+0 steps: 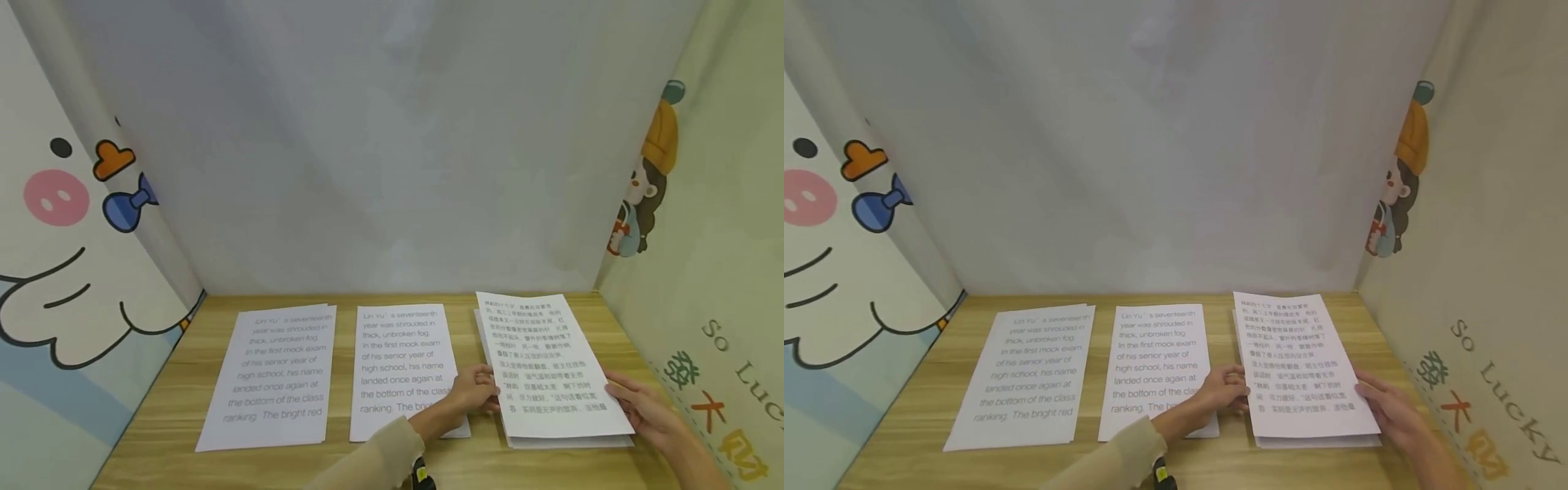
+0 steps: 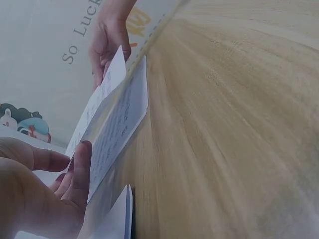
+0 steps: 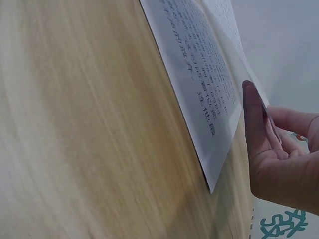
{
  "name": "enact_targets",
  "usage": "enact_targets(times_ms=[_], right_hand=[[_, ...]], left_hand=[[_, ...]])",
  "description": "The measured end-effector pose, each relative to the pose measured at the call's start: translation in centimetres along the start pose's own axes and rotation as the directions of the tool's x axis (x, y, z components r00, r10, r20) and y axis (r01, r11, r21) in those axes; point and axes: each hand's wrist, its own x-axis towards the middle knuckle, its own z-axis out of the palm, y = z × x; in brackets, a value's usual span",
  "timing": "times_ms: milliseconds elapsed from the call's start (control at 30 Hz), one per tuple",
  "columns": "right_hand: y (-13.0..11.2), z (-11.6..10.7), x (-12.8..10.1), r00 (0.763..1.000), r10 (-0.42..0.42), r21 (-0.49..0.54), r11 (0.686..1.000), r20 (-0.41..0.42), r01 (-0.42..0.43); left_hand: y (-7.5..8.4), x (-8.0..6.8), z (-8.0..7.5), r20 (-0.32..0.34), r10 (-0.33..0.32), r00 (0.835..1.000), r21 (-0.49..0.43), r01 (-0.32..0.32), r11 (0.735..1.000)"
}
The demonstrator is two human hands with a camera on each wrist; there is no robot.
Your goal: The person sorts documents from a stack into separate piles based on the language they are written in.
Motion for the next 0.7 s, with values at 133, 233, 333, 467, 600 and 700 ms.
enact_targets(times_ms=[133, 233, 333, 467, 600, 700], right_hand=[[0.3, -0.1, 0.1, 1.000, -0.004, 0.009, 1.000, 0.025, 0.004], [0.4, -0.1, 0.1, 0.999, -0.008, 0.008, 1.000, 0.043, 0.007], [0.3, -0.2, 0.1, 0.998, -0.010, -0.007, 1.000, 0.054, 0.011], [0.3, -0.3, -0.1, 1.000, -0.010, -0.093, 0.996, 0.010, 0.011], [0.2, -0.6, -0.3, 0.999, 0.000, -0.186, 0.982, -0.050, -0.009], [0.1, -0.9, -0.4, 0.998, 0.005, -0.201, 0.979, -0.064, -0.018]], left_hand=[[-0.3, 0.2, 0.2, -0.014, -0.012, 1.000, 0.005, 0.012, 1.000], [-0.5, 0.2, 0.2, 0.006, -0.025, 1.000, -0.030, 0.025, 0.999], [-0.6, 0.2, -0.2, 0.032, -0.037, 0.999, -0.054, 0.038, 0.998], [-0.6, 0.0, -0.9, 0.065, -0.049, 0.997, -0.042, 0.052, 0.998], [-0.4, -0.1, -1.6, 0.103, -0.059, 0.993, -0.019, 0.061, 0.998], [-0.3, -0.2, -1.9, 0.136, -0.064, 0.989, -0.012, 0.066, 0.998]])
